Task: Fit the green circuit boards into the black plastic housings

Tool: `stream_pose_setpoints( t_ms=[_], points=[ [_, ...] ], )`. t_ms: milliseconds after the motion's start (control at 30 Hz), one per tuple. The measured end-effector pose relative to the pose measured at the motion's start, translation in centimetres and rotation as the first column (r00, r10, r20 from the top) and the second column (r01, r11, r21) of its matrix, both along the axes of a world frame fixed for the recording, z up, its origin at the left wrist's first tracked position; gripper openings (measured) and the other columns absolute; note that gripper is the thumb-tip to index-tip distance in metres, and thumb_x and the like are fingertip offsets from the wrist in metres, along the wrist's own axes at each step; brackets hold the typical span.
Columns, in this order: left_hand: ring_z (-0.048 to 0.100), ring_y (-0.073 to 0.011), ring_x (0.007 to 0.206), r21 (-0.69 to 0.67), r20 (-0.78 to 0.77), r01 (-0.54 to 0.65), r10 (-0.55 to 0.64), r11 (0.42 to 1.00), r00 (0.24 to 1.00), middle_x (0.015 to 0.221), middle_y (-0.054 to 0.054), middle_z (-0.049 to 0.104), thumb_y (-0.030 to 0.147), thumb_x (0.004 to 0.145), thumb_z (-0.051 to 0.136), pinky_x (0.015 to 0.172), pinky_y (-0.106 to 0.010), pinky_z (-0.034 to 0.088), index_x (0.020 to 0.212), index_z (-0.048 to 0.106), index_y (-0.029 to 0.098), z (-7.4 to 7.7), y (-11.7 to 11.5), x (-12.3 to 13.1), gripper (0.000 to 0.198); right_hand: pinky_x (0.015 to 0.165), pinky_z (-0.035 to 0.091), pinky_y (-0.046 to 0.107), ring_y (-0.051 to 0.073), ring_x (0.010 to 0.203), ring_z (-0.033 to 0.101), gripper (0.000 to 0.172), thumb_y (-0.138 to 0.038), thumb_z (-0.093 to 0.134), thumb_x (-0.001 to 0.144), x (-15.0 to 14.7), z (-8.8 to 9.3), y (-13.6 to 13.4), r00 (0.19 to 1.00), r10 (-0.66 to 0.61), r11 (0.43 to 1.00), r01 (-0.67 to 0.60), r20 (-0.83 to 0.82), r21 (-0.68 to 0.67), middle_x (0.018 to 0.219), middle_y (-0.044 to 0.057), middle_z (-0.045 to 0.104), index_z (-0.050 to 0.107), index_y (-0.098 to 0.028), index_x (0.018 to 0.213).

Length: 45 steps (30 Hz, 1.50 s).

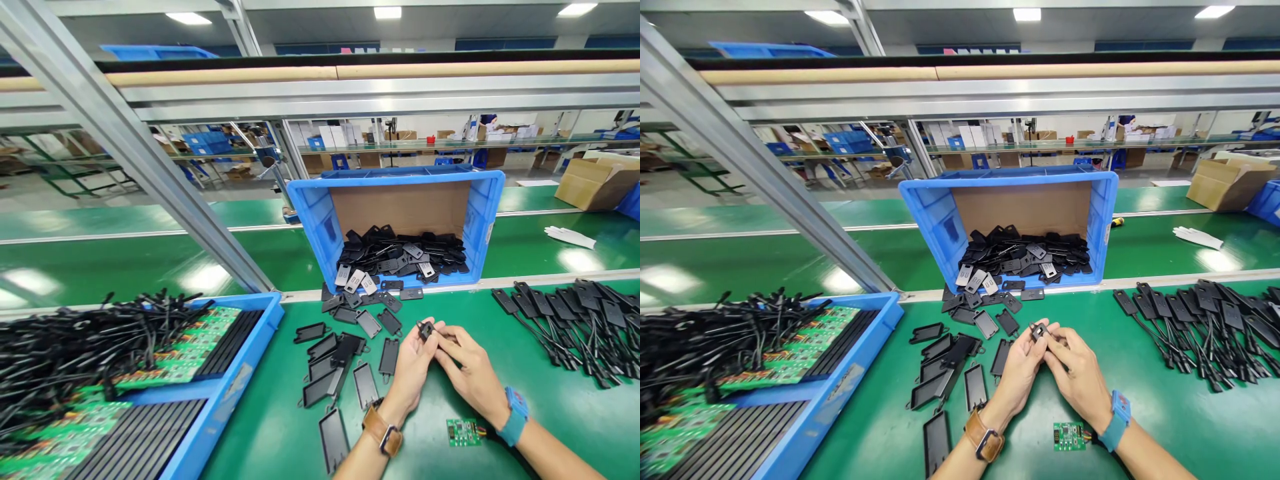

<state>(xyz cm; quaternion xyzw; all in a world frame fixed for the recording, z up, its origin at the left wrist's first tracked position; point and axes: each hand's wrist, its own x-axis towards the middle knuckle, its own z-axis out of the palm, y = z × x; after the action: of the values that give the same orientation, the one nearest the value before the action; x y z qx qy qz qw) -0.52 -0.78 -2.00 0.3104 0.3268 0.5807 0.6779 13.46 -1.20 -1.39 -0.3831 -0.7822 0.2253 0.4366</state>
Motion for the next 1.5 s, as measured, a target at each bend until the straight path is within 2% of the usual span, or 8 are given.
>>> stream_pose_setpoints(
  t_ms=[200, 400, 533, 767, 900, 1033, 1267, 1500],
  points=[
    [0.057, -0.0322, 0.125, -0.008, 0.013, -0.057, 0.058, 0.998, 0.998, 0.132, -0.021, 0.062, 0.042, 0.081, 0.074, 0.110, -0.049, 0.039, 0.119, 0.061, 0.015, 0.5, -0.2, 0.0, 0.048, 0.078, 0.056, 0.034, 0.021, 0.088, 0.064, 0.029, -0.039, 0.059, 0.093, -0.1, -0.3, 0.4, 0.986, -0.107, 0.957, 0.067, -0.130, -0.283, 0.102, 0.009, 0.067, 0.063, -0.020, 0.115],
    [0.054, -0.0330, 0.128, 0.024, -0.014, -0.023, 0.023, 0.999, 1.000, 0.134, -0.022, 0.061, 0.044, 0.082, 0.073, 0.109, -0.048, 0.039, 0.120, 0.062, 0.015, 0.5, -0.2, -0.1, 0.049, 0.056, 0.050, 0.026, 0.013, 0.060, 0.059, 0.039, -0.056, 0.057, 0.091, -0.1, -1.3, 1.0, 0.942, 0.071, 0.765, -0.262, -0.327, -0.588, 0.075, 0.002, 0.065, 0.059, -0.016, 0.088],
    [0.056, -0.0342, 0.125, 0.050, -0.041, -0.010, 0.012, 0.999, 0.999, 0.130, -0.023, 0.063, 0.046, 0.082, 0.073, 0.106, -0.049, 0.041, 0.116, 0.063, 0.014, 0.4, -0.4, 0.0, 0.048, 0.050, 0.045, 0.023, 0.010, 0.051, 0.054, 0.045, -0.060, 0.058, 0.089, -0.2, -0.9, 0.8, 0.932, 0.075, 0.709, -0.300, -0.355, -0.638, 0.067, -0.001, 0.061, 0.058, -0.016, 0.092],
    [0.061, -0.0321, 0.117, 0.072, -0.085, -0.011, 0.017, 0.997, 0.996, 0.123, -0.020, 0.068, 0.045, 0.082, 0.072, 0.105, -0.048, 0.042, 0.118, 0.062, 0.014, 0.8, -0.4, 0.0, 0.048, 0.051, 0.045, 0.024, 0.012, 0.052, 0.053, 0.044, -0.059, 0.053, 0.092, -0.1, -0.7, 0.6, 0.969, 0.055, 0.786, -0.190, -0.241, -0.588, 0.065, -0.003, 0.058, 0.061, -0.017, 0.100],
    [0.061, -0.0293, 0.119, 0.053, -0.058, 0.013, -0.010, 0.999, 0.998, 0.124, -0.018, 0.067, 0.038, 0.080, 0.076, 0.107, -0.045, 0.041, 0.116, 0.061, 0.016, 0.8, -0.2, -0.2, 0.045, 0.055, 0.041, 0.026, 0.016, 0.059, 0.053, 0.036, -0.053, 0.051, 0.094, 0.4, -0.6, 0.7, 0.996, -0.087, 0.928, 0.084, 0.008, -0.363, 0.067, 0.000, 0.060, 0.062, -0.020, 0.087],
    [0.062, -0.0286, 0.117, 0.043, -0.008, 0.032, -0.032, 0.999, 0.999, 0.126, -0.017, 0.066, 0.035, 0.079, 0.078, 0.105, -0.044, 0.044, 0.122, 0.057, 0.018, 1.0, -0.2, -0.3, 0.051, 0.062, 0.045, 0.028, 0.018, 0.067, 0.059, 0.027, -0.045, 0.051, 0.096, 1.1, -0.1, 0.8, 0.985, -0.150, 0.969, 0.164, 0.086, -0.183, 0.081, 0.004, 0.068, 0.065, -0.022, 0.097],
    [0.060, -0.0306, 0.119, 0.027, -0.049, -0.005, 0.007, 1.000, 0.999, 0.125, -0.018, 0.066, 0.036, 0.079, 0.077, 0.102, -0.046, 0.047, 0.120, 0.058, 0.016, 1.4, 0.1, -0.4, 0.050, 0.066, 0.046, 0.028, 0.018, 0.070, 0.061, 0.025, -0.041, 0.052, 0.096, 1.8, 0.6, 1.4, 0.983, -0.175, 0.967, 0.183, 0.061, -0.177, 0.087, 0.003, 0.070, 0.067, -0.022, 0.104],
    [0.066, -0.0278, 0.107, 0.029, -0.189, -0.221, 0.222, 0.975, 0.957, 0.112, -0.015, 0.070, 0.042, 0.079, 0.075, 0.091, -0.042, 0.052, 0.113, 0.063, 0.016, 2.0, 1.3, -2.8, 0.044, 0.049, 0.037, 0.025, 0.015, 0.054, 0.050, 0.048, -0.058, 0.044, 0.095, 6.0, 0.5, 5.1, 0.891, -0.454, 0.861, 0.431, -0.026, -0.272, 0.061, 0.000, 0.056, 0.065, -0.015, 0.089]
  ],
)
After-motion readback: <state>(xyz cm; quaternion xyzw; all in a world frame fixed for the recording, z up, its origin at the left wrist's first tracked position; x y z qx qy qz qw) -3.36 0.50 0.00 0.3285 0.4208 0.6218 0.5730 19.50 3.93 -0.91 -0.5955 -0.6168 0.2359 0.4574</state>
